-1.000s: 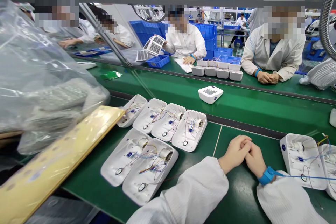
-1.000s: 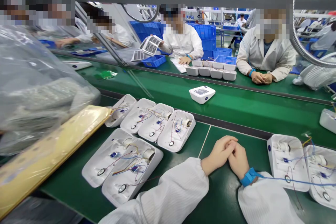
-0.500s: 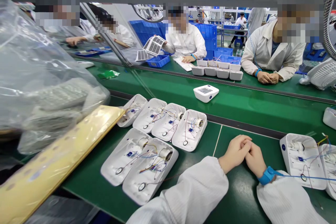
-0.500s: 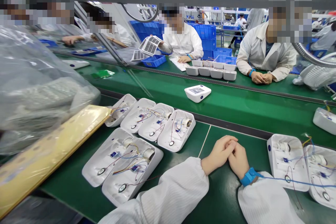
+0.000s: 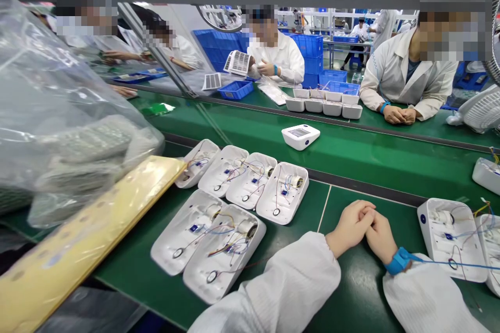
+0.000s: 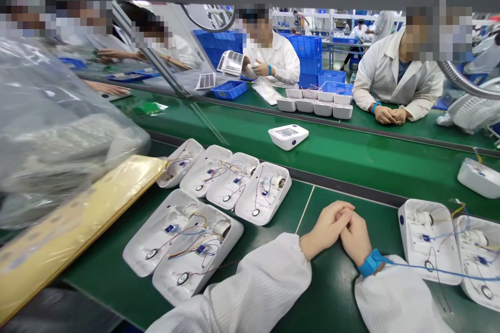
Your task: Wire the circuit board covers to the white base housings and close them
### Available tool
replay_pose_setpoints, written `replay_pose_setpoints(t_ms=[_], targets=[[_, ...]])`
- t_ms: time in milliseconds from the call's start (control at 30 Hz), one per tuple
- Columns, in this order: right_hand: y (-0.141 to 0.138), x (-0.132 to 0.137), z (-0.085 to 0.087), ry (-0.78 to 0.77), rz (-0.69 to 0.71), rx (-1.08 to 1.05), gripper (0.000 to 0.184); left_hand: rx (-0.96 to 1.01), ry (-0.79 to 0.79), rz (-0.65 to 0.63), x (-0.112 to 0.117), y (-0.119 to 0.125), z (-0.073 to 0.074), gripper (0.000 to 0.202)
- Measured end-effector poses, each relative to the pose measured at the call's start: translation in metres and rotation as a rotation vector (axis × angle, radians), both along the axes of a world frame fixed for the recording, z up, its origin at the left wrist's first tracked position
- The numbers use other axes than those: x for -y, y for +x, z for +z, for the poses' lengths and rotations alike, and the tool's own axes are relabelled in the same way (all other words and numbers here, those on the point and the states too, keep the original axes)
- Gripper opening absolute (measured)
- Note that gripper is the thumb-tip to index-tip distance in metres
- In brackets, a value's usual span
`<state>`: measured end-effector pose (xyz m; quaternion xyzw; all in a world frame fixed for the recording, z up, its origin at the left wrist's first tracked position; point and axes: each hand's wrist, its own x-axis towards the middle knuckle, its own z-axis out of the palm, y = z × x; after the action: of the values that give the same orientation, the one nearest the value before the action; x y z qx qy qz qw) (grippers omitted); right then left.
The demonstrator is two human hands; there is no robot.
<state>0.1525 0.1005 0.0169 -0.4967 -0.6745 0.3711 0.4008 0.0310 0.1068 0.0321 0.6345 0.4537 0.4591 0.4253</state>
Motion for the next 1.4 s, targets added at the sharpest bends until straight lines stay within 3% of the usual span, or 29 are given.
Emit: replay_pose_setpoints(t_ms=[1400], targets=[[0.0002, 0.0002, 0.0005, 0.031, -0.005, -0.012, 0.022, -0.004, -0.007, 0.007, -0.0002, 0.0006, -0.0011, 0.019]])
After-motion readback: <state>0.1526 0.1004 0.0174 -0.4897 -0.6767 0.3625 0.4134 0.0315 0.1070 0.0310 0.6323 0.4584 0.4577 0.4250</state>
